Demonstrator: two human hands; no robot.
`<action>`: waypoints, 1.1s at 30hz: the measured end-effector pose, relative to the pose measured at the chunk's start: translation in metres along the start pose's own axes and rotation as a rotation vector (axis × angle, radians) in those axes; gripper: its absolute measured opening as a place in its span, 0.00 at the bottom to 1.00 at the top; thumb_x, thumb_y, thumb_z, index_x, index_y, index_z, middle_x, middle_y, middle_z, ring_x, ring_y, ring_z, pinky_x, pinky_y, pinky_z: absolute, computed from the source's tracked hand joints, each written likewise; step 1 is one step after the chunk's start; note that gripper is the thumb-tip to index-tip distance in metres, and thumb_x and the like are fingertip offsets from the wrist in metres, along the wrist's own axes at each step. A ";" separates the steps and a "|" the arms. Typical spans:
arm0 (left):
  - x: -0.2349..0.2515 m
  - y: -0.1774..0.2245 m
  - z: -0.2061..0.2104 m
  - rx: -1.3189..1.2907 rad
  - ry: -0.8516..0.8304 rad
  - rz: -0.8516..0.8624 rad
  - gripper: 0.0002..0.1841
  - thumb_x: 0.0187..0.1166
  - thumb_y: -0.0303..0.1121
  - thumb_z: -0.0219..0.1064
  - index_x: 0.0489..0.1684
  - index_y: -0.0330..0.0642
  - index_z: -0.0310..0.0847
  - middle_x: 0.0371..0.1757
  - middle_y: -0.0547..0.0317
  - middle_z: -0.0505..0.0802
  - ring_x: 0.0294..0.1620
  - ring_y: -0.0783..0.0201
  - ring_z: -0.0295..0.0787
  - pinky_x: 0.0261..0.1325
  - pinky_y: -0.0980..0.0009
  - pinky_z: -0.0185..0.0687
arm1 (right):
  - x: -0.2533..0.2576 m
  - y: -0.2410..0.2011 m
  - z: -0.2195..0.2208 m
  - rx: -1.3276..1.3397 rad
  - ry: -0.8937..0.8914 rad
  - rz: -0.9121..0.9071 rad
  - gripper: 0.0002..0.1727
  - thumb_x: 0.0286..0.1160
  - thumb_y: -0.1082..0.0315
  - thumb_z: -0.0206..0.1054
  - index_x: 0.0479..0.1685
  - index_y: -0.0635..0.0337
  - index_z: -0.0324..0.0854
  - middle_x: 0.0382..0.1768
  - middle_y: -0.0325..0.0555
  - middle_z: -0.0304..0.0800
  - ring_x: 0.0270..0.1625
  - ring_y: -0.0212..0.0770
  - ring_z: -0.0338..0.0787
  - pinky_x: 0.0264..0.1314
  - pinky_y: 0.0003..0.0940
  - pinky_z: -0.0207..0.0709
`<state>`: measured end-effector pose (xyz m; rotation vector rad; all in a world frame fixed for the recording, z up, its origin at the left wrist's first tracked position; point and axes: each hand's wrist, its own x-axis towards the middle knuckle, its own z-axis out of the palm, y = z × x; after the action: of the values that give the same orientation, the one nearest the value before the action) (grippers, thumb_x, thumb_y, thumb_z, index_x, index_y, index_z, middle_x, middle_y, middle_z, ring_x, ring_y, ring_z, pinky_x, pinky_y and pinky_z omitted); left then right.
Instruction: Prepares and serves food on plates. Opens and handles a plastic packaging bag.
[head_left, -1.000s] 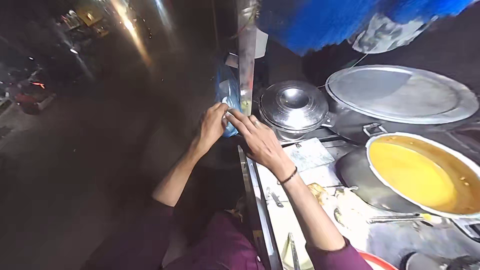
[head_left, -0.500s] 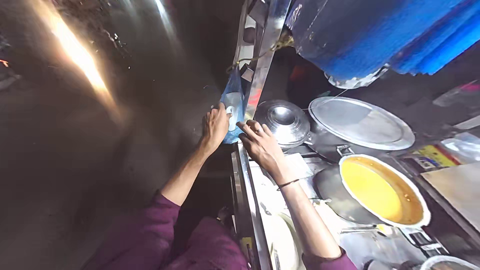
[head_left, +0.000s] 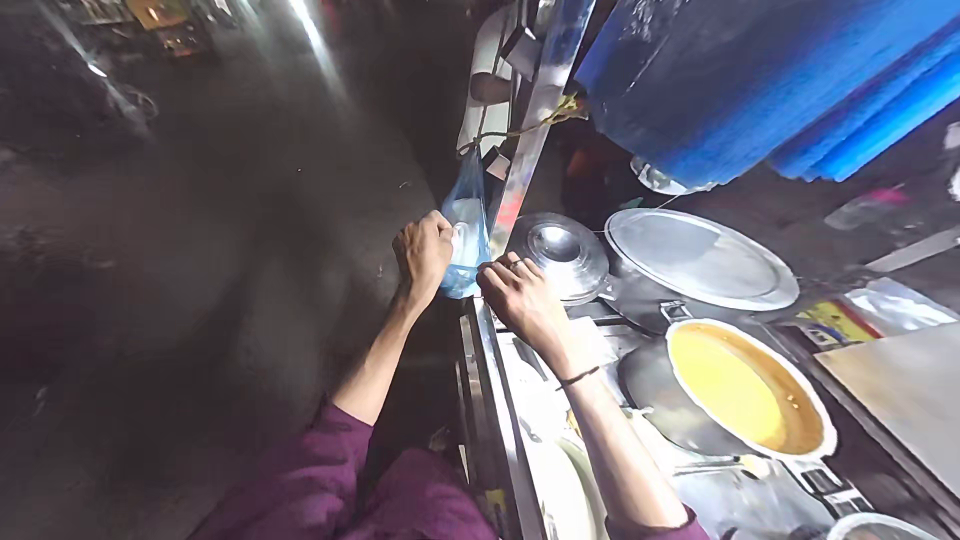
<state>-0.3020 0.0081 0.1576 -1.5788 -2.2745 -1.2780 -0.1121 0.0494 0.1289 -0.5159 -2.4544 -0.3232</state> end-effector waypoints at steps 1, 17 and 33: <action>0.004 0.000 -0.004 -0.016 0.001 0.010 0.06 0.79 0.38 0.72 0.42 0.47 0.88 0.34 0.50 0.92 0.38 0.47 0.89 0.43 0.43 0.82 | 0.001 0.000 -0.002 0.002 0.007 0.004 0.11 0.89 0.65 0.55 0.44 0.55 0.83 0.43 0.45 0.91 0.54 0.49 0.90 0.52 0.45 0.81; 0.005 0.011 0.005 0.265 -0.271 0.098 0.06 0.75 0.29 0.69 0.33 0.34 0.85 0.40 0.38 0.90 0.47 0.38 0.89 0.46 0.41 0.83 | 0.008 -0.010 -0.001 -0.070 -0.007 0.051 0.11 0.85 0.66 0.56 0.38 0.58 0.83 0.37 0.48 0.90 0.49 0.51 0.91 0.51 0.46 0.83; 0.023 -0.014 -0.001 -0.637 -0.315 0.036 0.08 0.82 0.26 0.67 0.38 0.33 0.91 0.37 0.53 0.94 0.37 0.68 0.90 0.47 0.67 0.87 | 0.047 -0.027 0.008 0.264 0.112 0.545 0.19 0.81 0.48 0.69 0.57 0.51 0.89 0.33 0.43 0.92 0.38 0.50 0.91 0.39 0.56 0.83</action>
<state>-0.3247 0.0224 0.1617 -2.1297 -2.0893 -2.0087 -0.1625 0.0415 0.1481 -0.9822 -2.1002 0.1879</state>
